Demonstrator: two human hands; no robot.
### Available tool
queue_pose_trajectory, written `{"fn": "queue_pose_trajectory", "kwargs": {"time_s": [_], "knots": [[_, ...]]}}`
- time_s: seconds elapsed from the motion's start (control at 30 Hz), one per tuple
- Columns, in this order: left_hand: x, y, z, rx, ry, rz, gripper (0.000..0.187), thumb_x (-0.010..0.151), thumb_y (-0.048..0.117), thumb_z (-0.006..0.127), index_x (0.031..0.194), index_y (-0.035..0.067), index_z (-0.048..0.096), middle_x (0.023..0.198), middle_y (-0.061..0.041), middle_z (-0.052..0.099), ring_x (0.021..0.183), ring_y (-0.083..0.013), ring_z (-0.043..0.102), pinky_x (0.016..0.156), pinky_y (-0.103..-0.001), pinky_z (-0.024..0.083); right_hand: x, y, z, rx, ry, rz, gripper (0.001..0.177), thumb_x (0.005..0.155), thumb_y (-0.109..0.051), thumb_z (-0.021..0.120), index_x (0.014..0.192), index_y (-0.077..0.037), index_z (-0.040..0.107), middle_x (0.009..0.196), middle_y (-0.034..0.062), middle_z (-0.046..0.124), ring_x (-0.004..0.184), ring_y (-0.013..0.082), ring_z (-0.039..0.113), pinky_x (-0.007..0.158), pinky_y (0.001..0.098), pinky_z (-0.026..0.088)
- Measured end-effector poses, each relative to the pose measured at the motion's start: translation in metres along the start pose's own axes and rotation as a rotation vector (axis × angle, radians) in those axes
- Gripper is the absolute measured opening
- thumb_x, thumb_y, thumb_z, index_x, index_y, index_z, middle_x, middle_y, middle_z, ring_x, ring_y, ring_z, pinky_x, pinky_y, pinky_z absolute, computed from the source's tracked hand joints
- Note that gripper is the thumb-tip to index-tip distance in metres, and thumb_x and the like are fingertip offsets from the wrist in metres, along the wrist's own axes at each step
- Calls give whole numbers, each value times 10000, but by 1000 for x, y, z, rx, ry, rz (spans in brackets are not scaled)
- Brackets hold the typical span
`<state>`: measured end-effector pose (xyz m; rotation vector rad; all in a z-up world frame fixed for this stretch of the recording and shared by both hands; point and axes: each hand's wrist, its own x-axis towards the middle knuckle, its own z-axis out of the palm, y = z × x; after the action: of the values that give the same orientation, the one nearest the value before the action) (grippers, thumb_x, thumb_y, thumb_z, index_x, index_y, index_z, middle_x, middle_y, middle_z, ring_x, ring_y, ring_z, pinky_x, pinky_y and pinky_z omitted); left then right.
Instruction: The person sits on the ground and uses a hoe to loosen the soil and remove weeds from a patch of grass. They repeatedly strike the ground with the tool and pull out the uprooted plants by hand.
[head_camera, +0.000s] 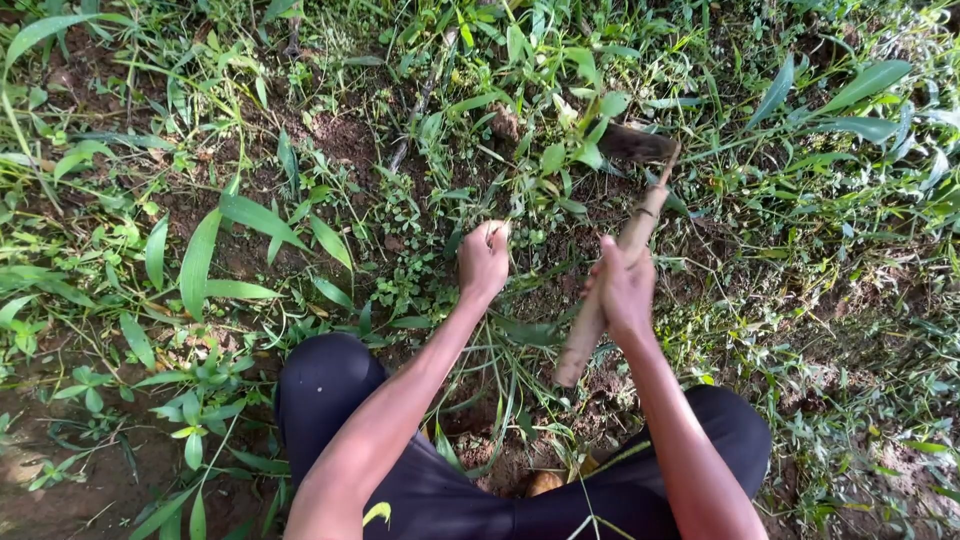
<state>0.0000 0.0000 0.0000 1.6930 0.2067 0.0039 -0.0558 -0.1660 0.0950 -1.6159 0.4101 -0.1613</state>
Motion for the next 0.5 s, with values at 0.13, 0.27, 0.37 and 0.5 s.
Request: {"fn": "queue_pose_trajectory", "kwargs": {"time_s": [0.13,0.27,0.37,0.5], "knots": [[1,-4,-3,14,-15,29,280,1036,88,500,1222,-23,676,1056,-246,734,794,-250,699,805,-419,568,-9,7,17,-144,-110,64,243,1002,-218,626,1081,-30,495,675,45,609,493,140,615,419,282,553],[1,-7,-1,-13,-13,6,279,1010,124,522,1196,17,700,1031,-191,751,821,-240,713,779,-413,563,-12,3,17,-88,-18,-75,208,1044,-204,576,1120,-37,478,698,33,597,509,130,613,434,270,558],[9,-23,5,-33,6,-7,253,971,175,569,1133,83,740,942,-110,762,828,-228,725,741,-393,558,-8,26,21,-142,-32,-39,219,1039,-205,582,1111,-31,470,705,51,611,530,143,630,461,282,578],[9,-36,11,-137,58,-120,292,902,261,646,1112,94,759,803,-26,733,783,-156,680,725,-332,549,-8,27,16,-113,-62,22,242,1027,-216,602,1106,-12,501,681,66,626,512,167,645,427,298,583]]}}
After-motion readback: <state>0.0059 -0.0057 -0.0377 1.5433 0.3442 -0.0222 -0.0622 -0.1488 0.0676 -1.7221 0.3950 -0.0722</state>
